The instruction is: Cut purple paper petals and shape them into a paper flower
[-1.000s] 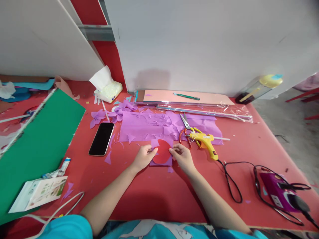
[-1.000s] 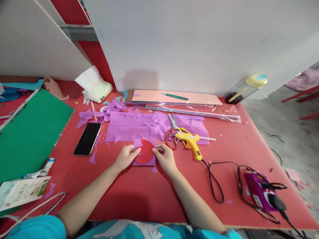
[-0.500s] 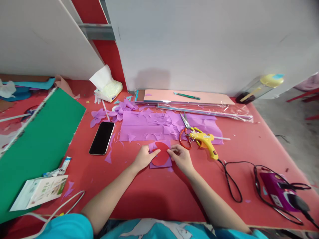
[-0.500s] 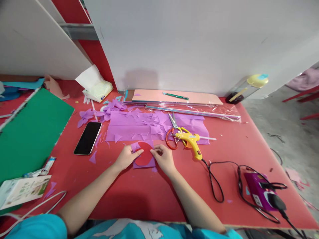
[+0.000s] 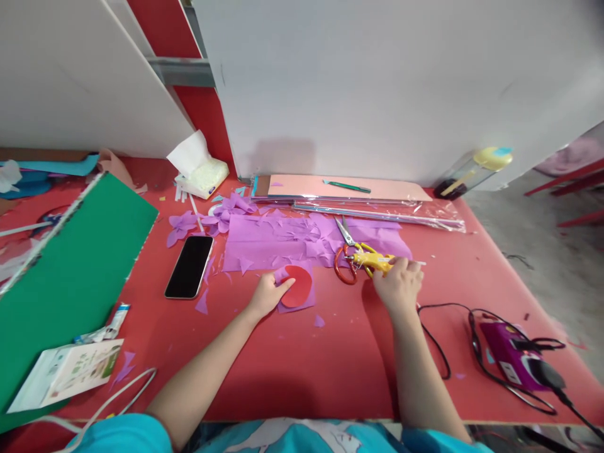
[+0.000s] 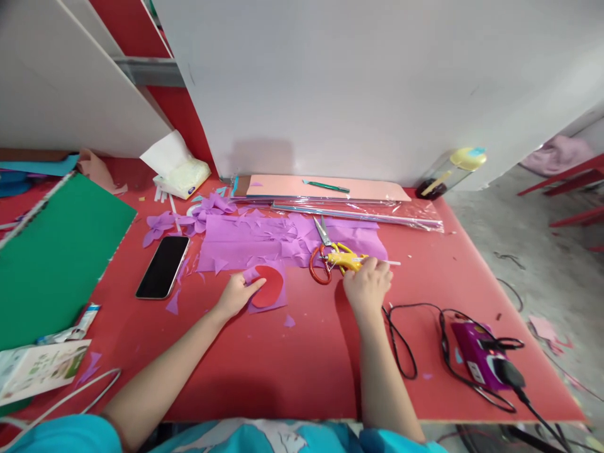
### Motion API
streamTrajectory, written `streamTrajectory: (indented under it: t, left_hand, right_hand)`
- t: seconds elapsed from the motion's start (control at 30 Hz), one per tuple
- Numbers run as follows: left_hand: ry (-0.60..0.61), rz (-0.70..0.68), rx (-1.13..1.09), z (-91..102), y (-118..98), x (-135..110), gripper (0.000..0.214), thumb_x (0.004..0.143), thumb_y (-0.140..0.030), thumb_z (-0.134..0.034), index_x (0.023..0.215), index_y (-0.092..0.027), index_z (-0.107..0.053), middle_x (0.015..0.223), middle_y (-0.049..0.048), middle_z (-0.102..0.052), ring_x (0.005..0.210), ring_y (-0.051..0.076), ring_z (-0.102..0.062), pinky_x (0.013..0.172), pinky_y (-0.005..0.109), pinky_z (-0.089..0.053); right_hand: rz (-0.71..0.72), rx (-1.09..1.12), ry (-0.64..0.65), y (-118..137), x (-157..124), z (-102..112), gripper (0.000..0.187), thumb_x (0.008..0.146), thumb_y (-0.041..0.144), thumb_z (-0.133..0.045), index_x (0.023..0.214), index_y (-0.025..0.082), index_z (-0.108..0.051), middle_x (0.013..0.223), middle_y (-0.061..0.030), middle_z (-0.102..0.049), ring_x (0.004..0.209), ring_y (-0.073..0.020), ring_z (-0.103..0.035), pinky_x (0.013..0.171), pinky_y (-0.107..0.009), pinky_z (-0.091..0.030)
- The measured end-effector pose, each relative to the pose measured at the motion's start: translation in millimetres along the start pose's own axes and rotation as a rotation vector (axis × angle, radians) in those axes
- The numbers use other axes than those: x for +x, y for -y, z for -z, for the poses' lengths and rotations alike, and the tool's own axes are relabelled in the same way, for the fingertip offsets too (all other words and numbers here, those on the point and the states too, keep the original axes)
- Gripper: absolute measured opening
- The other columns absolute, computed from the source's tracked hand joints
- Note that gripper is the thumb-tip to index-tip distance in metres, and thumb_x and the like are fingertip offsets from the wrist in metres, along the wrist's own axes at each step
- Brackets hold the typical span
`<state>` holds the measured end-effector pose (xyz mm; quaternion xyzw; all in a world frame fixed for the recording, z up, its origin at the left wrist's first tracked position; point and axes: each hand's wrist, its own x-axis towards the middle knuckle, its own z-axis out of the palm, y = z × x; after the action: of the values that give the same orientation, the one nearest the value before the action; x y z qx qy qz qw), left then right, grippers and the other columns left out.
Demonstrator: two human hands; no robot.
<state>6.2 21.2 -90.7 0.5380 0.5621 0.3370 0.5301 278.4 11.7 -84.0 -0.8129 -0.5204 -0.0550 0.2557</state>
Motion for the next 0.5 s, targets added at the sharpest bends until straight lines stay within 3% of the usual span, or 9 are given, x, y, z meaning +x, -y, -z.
streamTrajectory:
  t: [0.2,0.33,0.5]
  left_hand:
    - [-0.021,-0.014,-0.014,1.8,3,4,0.025,0.068,-0.033,-0.062,0.081,-0.012,-0.065,0.078,0.0057,-0.07,0.074,0.02,-0.063,0.069,0.03,-0.048]
    - [-0.021,-0.016,-0.019,2.6,2,3,0.025,0.068,-0.033,-0.062,0.08,-0.012,-0.065,0.078,0.0057,-0.07,0.074,0.02,-0.063,0.069,0.031,-0.048]
    - [-0.007,-0.034,-0.033,2.9,6,5,0.027,0.067,-0.035,-0.062,0.08,-0.012,-0.066,0.078,0.0059,-0.069,0.074,0.02,-0.062,0.07,0.031,-0.048]
  right_hand:
    - [0.016,0.202,0.185,-35,6,-8,0.023,0.057,0.026,-0.047,0.076,0.022,-0.033,0.072,-0.0038,-0.045,0.069,-0.0225,-0.046,0.063,-0.037,-0.041]
    - [0.011,0.234,0.212,-39,8,-7,0.022,0.056,0.027,-0.046,0.073,0.023,-0.032,0.067,-0.0014,-0.047,0.06,-0.0187,-0.046,0.056,-0.032,-0.04]
    - [-0.026,0.265,0.162,-46,14,-2,0.018,0.06,0.033,-0.047,0.073,0.022,-0.039,0.068,-0.0024,-0.052,0.062,-0.0186,-0.05,0.059,-0.032,-0.041]
